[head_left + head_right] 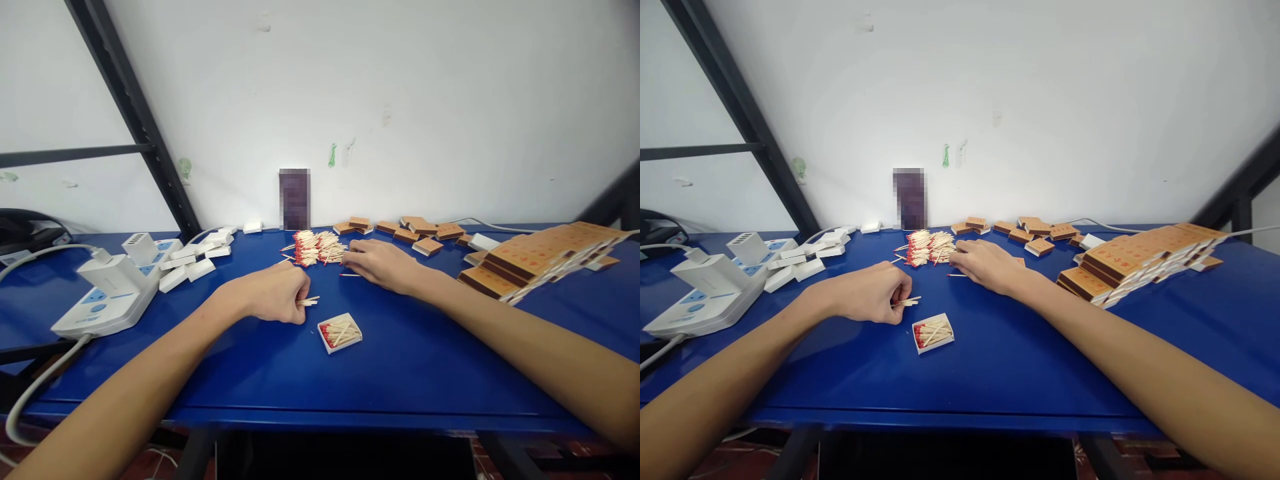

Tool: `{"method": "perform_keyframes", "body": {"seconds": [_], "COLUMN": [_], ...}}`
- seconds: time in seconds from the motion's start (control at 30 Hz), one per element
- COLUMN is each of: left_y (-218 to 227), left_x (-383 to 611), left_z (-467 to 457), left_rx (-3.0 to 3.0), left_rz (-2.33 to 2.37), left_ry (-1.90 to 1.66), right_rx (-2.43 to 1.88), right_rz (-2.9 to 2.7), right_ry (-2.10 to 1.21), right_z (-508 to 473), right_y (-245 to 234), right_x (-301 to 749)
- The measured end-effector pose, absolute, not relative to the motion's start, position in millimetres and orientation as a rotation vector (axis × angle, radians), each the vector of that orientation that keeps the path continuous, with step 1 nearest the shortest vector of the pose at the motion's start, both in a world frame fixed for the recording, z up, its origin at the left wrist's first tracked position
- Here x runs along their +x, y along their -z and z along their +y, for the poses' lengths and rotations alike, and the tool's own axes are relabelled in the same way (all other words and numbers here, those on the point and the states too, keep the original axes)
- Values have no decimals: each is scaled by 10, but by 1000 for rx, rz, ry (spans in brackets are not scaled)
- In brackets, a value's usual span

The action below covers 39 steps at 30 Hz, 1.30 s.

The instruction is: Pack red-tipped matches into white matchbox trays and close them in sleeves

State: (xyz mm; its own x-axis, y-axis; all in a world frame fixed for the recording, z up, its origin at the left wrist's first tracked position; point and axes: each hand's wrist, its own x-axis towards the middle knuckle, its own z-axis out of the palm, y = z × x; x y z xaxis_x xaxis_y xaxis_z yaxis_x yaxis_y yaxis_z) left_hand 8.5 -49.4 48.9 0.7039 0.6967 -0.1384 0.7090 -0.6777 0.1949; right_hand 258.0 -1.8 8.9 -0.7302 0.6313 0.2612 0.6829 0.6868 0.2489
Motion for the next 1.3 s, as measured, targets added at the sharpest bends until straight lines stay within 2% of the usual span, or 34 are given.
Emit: {"method": "perform_keyframes", "body": {"seconds": [0.27, 0.57, 1.03, 1.17, 1.3], "left_y": [-513, -635, -553, -475, -312], "left_x": [113, 274, 348, 229, 161], "left_z": [-558, -790, -795, -601, -451], "left_rx": [2691, 2628, 2604, 2750, 2785], "left_rz": [1080, 911, 888, 976, 930], "left_ry": [-5, -128, -201, -368, -322], "right_rx": [-991, -1038, -1299, -1297, -1141], "right_rz": [-2606, -2682, -2691, -2756, -2716], "right_ry": [275, 218, 41, 26, -16], "right_z": [-202, -173, -171, -226, -406], "right_y": [-217, -88, -88, -148, -323], "right_x": [2533, 2542, 2635, 2642, 2660]}}
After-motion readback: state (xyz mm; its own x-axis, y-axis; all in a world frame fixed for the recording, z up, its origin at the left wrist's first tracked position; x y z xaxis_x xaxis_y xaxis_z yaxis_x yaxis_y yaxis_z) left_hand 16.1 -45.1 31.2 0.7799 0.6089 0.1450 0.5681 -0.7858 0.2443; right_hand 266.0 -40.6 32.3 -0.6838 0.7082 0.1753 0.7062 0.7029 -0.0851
